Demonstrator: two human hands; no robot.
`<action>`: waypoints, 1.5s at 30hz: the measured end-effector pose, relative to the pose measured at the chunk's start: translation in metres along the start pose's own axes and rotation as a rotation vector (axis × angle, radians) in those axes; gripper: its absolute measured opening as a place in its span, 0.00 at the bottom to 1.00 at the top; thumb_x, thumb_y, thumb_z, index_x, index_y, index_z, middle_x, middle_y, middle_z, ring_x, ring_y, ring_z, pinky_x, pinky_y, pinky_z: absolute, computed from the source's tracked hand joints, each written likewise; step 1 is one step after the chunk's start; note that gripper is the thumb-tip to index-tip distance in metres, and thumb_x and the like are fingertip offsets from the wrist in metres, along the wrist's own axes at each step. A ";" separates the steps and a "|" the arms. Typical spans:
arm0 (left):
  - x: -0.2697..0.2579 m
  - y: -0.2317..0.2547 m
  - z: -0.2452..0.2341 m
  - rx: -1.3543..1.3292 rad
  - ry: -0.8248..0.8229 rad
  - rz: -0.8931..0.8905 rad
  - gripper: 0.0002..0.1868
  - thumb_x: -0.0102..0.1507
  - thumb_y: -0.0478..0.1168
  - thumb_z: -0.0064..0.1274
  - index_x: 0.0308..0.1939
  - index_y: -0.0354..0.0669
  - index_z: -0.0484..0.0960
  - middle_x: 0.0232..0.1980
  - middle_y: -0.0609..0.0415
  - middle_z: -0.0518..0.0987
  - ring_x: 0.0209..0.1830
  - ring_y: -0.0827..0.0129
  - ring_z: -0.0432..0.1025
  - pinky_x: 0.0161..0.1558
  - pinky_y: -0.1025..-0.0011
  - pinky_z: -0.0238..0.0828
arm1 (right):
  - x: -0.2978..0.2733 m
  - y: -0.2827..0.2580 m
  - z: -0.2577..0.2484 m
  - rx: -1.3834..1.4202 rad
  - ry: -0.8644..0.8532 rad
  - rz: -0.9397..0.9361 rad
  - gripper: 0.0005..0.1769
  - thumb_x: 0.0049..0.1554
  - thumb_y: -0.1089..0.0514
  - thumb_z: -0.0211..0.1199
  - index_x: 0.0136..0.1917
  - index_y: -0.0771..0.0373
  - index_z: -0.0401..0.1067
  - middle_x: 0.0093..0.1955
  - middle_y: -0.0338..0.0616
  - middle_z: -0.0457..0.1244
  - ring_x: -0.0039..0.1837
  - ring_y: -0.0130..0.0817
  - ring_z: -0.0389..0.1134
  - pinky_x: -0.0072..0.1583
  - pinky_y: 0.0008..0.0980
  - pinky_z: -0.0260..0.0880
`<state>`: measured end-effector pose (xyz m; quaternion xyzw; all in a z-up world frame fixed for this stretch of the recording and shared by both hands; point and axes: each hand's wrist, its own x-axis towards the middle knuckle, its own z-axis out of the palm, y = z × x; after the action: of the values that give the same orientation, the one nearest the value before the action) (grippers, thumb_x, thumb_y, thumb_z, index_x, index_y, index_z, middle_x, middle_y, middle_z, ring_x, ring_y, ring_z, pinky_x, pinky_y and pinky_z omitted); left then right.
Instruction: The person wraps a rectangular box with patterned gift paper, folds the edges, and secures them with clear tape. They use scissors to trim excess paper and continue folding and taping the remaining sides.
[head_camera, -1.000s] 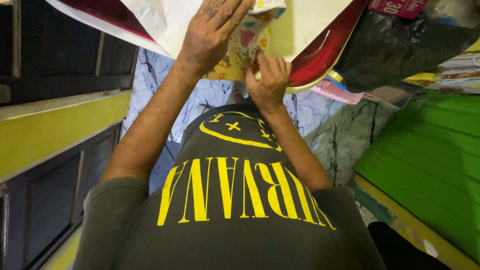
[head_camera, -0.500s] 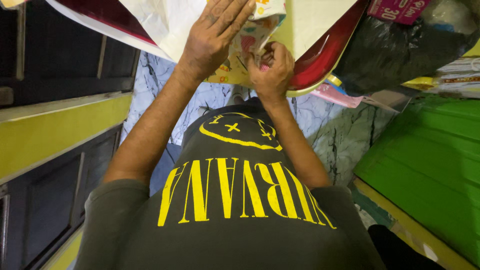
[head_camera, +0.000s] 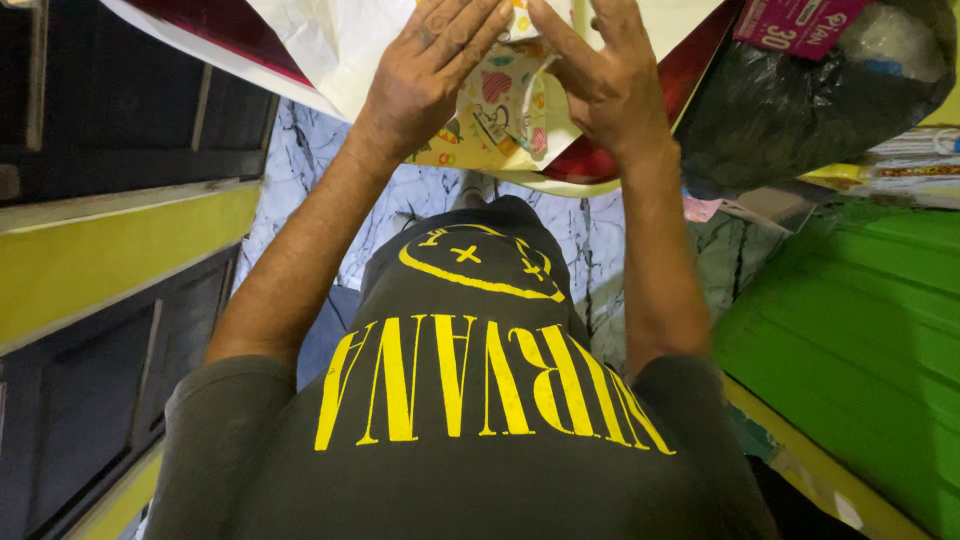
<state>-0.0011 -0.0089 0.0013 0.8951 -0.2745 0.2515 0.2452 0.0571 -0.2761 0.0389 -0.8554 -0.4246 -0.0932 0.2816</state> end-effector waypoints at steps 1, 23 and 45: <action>0.001 0.000 0.000 -0.007 0.006 -0.003 0.34 0.64 0.25 0.56 0.76 0.38 0.73 0.77 0.50 0.71 0.78 0.58 0.64 0.78 0.57 0.61 | 0.006 0.001 -0.003 -0.007 -0.021 -0.038 0.38 0.58 0.68 0.77 0.77 0.50 0.67 0.77 0.51 0.57 0.80 0.53 0.58 0.75 0.46 0.67; -0.014 -0.006 0.011 -0.194 0.078 -0.136 0.40 0.67 0.23 0.57 0.79 0.44 0.55 0.77 0.38 0.63 0.74 0.44 0.68 0.69 0.59 0.75 | 0.039 -0.022 -0.006 -0.128 -0.030 -0.229 0.25 0.60 0.53 0.76 0.69 0.51 0.75 0.64 0.47 0.65 0.65 0.48 0.67 0.65 0.46 0.67; -0.013 0.115 0.049 -0.036 0.679 -0.533 0.28 0.64 0.33 0.62 0.63 0.36 0.64 0.61 0.42 0.67 0.60 0.45 0.67 0.63 0.54 0.67 | 0.058 -0.013 -0.009 -0.177 0.029 -0.437 0.22 0.54 0.59 0.75 0.61 0.56 0.77 0.51 0.37 0.67 0.47 0.36 0.70 0.47 0.36 0.69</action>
<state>-0.0651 -0.1161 -0.0085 0.7967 0.0583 0.4549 0.3936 0.0840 -0.2355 0.0751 -0.7631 -0.5859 -0.2011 0.1844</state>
